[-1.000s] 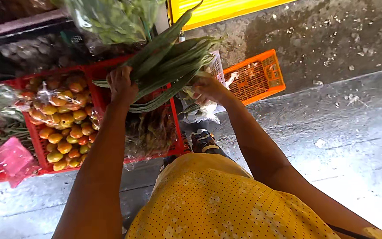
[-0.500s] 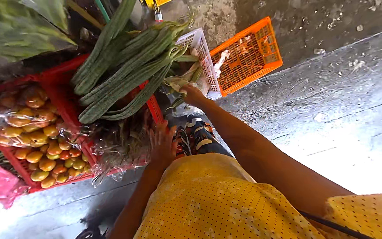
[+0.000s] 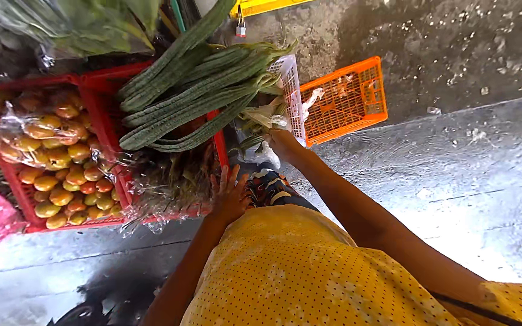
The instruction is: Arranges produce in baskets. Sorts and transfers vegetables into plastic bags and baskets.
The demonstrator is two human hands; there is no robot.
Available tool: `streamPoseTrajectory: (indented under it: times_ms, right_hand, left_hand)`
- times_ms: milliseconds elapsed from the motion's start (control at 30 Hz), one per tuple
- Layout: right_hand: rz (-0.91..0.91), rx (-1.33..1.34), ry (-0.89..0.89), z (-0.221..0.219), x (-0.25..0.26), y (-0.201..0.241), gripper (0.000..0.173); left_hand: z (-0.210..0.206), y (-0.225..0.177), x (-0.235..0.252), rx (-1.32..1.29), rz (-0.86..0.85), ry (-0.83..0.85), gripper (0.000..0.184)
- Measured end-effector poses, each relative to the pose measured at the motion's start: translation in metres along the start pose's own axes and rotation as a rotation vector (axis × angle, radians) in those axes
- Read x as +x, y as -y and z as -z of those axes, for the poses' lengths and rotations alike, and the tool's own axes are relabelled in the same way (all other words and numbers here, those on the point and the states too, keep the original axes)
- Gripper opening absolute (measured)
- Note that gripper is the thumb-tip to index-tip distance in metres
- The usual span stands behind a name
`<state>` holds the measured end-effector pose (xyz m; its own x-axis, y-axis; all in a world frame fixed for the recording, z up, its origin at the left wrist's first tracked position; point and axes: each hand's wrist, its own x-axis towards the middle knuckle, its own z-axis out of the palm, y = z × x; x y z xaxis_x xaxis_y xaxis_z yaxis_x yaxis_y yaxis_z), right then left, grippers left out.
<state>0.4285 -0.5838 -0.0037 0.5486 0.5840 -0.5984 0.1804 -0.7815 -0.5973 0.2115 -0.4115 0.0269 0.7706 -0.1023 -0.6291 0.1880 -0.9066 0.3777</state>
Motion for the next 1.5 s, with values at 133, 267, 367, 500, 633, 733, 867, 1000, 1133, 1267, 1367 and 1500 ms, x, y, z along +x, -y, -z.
streamPoseTrajectory:
  times_ms: [133,267,367,500,633,733,867,1000,1133,1267,1367,1500]
  right_hand:
    - [0.179,0.055,-0.165,0.037,-0.086,0.050,0.033]
    - [0.284,0.219,-0.332,0.080,-0.168,0.077,0.037]
    - [0.359,0.473,-0.418,0.124,-0.218,0.085,0.043]
    - [0.472,0.722,-0.433,0.177,-0.263,0.046,0.047]
    - [0.487,0.877,-0.442,0.199,-0.258,0.011,0.040]
    - [0.570,1.003,-0.374,0.196,-0.224,0.023,0.026]
    - [0.416,1.102,-0.485,0.162,-0.154,0.076,0.013]
    - [0.242,1.168,-0.523,0.129,-0.080,0.118,0.022]
    - [0.154,1.069,-0.614,0.110,-0.031,0.146,0.062]
    - [0.088,0.794,-0.651,0.111,-0.006,0.158,0.071]
    - [0.045,0.458,-0.561,0.115,0.008,0.163,0.034]
    - [0.000,0.278,-0.463,0.117,0.023,0.170,0.032]
  left_hand:
    - [0.025,-0.015,-0.003,-0.108,-0.004,-0.095,0.077]
    - [0.048,-0.023,0.006,-0.252,-0.038,-0.417,0.084]
    - [0.069,-0.025,0.019,-0.321,-0.096,-0.498,0.098]
    - [0.098,-0.032,0.022,-0.444,-0.219,-0.541,0.071]
    - [0.139,-0.030,-0.002,-0.496,-0.281,-0.537,0.053]
    - [0.173,0.002,-0.024,-0.466,-0.240,-0.654,0.066]
    - [0.217,0.076,-0.021,-0.270,-0.237,-0.803,0.048]
    - [0.241,0.145,-0.003,-0.158,-0.104,-0.698,0.052]
    - [0.251,0.180,0.017,-0.236,0.029,-0.490,0.049]
    - [0.257,0.196,0.046,-0.163,0.147,-0.235,0.029]
    - [0.241,0.198,0.061,0.008,0.325,-0.270,0.031]
    - [0.222,0.165,0.047,-0.034,0.412,-0.665,0.042]
